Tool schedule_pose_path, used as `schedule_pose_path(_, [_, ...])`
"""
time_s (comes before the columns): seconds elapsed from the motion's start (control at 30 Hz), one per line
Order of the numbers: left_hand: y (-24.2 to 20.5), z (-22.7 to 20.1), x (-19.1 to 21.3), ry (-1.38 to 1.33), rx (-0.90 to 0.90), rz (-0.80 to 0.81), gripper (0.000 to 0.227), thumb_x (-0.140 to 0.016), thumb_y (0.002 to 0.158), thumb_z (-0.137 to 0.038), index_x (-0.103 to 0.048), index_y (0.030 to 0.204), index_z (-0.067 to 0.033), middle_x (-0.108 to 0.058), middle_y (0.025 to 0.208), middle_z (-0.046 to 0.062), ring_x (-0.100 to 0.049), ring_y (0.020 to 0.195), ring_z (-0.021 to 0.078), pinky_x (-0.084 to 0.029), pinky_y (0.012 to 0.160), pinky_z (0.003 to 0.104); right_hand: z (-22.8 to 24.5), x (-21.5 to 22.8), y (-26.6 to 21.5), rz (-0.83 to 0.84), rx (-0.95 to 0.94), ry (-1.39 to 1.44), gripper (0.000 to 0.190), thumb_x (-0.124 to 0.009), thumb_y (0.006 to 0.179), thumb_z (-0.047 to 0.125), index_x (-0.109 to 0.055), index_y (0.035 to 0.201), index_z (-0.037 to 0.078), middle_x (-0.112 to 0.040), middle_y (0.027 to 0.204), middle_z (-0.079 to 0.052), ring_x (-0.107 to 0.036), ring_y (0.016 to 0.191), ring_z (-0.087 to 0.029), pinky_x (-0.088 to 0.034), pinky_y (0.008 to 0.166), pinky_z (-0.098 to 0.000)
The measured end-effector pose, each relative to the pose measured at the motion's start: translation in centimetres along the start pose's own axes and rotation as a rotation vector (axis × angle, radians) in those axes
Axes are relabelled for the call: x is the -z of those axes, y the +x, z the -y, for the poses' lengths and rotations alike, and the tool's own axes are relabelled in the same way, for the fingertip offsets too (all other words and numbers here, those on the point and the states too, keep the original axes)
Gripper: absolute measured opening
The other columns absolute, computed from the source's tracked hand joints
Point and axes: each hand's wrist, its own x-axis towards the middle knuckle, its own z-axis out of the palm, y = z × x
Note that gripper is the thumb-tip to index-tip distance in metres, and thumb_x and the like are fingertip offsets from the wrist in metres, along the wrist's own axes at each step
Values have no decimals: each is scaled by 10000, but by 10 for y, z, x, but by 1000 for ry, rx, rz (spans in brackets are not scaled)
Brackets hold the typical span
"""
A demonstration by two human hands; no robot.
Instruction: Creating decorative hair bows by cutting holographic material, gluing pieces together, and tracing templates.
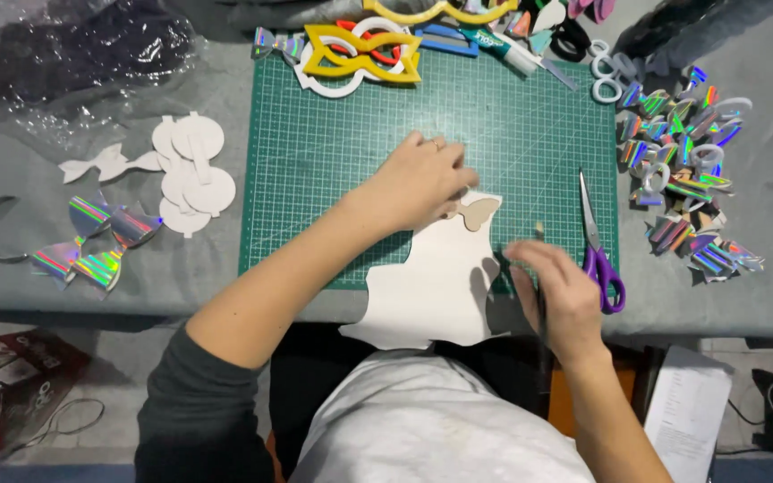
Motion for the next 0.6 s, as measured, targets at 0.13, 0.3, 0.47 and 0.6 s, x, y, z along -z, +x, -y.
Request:
schedule_pose_path(0.13, [-2,-5,4,-40,142,21,530,-912,648,-367,-684,1062,-127,-644,1042,87,-627,1064,306,-461,862,459,10,3,-24,179,-168,-87,344,-668,875,-94,-699,1188,47,-730,1169,-123,-739,948,-264,-592,770,-341])
schedule_pose_path(0.3, [14,2,-18,35,186,77,643,-943,573,-368,-669,1070,-66,-647,1079,129,-630,1070,329,-486,840,469,15,-1,-23,168,-168,-108,261,-767,903,72,-703,1156,63,-721,1154,-86,-728,968,-269,-588,803,-357])
schedule_pose_path(0.47, [23,1,-12,43,224,113,634,-946,513,-312,-674,1019,-43,-670,1047,136,-648,1048,336,-504,836,476,14,0,-21,183,-160,-106,275,-784,883,136,-708,1142,80,-718,1158,-75,-719,962,-271,-580,812,-360])
schedule_pose_path(0.6, [8,-5,33,-343,321,80,343,-853,679,-193,-688,956,-81,-745,910,76,-724,900,277,-551,760,424,8,4,-21,194,-175,-96,259,-792,880,118,-713,1124,80,-724,1150,-73,-723,950,-266,-582,795,-359])
